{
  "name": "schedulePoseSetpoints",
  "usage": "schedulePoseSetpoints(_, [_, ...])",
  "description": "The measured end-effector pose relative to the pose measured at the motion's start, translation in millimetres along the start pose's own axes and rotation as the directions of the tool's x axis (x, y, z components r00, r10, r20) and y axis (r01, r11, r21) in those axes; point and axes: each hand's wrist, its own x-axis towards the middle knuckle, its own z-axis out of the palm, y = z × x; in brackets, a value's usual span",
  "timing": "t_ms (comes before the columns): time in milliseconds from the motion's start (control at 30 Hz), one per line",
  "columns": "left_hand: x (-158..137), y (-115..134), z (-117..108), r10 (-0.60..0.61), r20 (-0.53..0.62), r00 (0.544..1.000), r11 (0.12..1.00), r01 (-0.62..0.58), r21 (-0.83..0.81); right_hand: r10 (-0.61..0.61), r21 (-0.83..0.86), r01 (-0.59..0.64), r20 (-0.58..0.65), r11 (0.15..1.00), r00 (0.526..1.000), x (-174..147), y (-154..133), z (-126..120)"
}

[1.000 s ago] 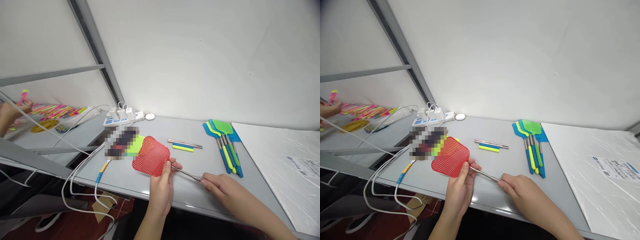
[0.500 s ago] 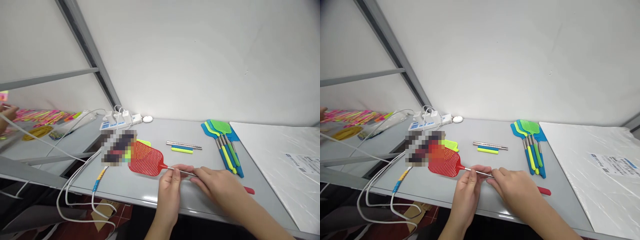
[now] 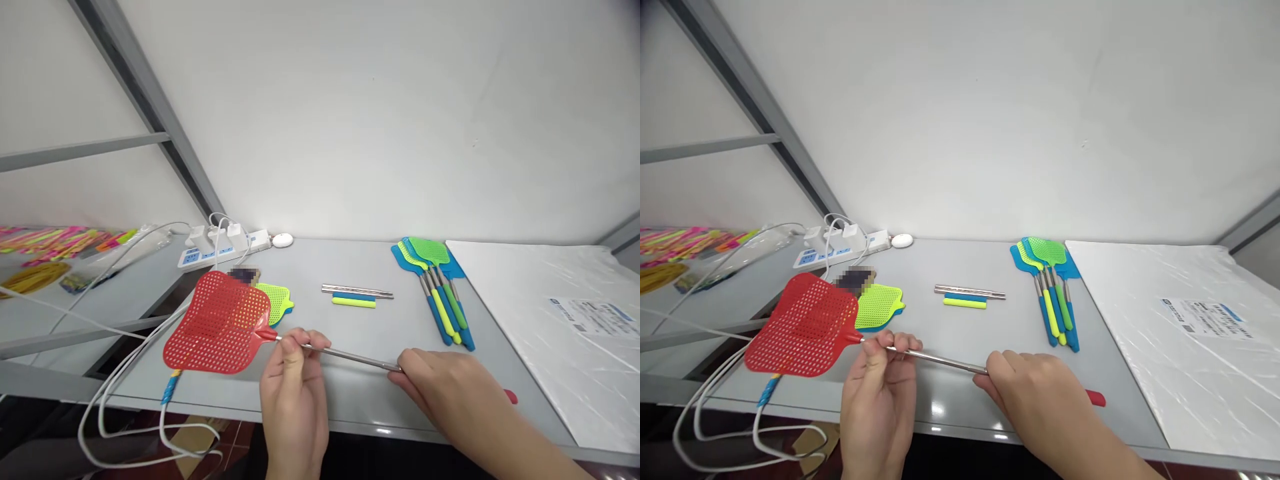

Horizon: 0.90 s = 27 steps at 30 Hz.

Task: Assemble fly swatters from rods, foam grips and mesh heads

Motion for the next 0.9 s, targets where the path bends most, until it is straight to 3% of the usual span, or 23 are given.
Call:
schedulePoseSetpoints(200, [44.0,28.5,-1.6,0.125,-0.154,0.980,0.978,-0.148,-0.149,-0.054,-0.033,0.053,-0.036,0.998,0.998,-16.1,34.9,-0.5])
schedulePoseSetpoints(400, [79.2,48.6,-3.0,0.104,-0.218,0.971,0.968,-0.149,-0.204,-0.065,-0.093,0.058,-0.078,0.994,0.995,-26.9,57.4,0.9])
schedulePoseSetpoints(567, [58.4,16.7,21.1,0.137,-0.256,0.957,0.969,-0.184,-0.168,-0.031,-0.070,0.025,-0.095,0.997,0.995,-20.7,58.9,-2.2])
schedulePoseSetpoints(667, [25.6,-11.7,39.4,-0.003,-0.065,0.998,0.995,-0.003,-0.099,-0.020,-0.044,0.016,-0.086,0.999,0.996,-10.3,53.8,-4.0])
schedulePoseSetpoints(733, [11.1,-22.0,47.7,-0.060,0.030,0.998,0.994,0.063,-0.091,-0.026,-0.041,0.023,-0.095,0.999,0.995,-1.9,48.2,-4.9])
schedulePoseSetpoints(800, [10.2,-19.8,49.9,-0.020,0.026,0.999,0.992,0.023,-0.125,-0.032,-0.047,0.027,-0.094,0.999,0.995,3.7,44.8,-4.9])
schedulePoseSetpoints(900, [30.4,3.6,41.7,0.068,-0.069,0.995,0.970,-0.082,-0.229,-0.022,-0.079,0.016,-0.069,0.997,0.997,-1.1,52.0,-2.2])
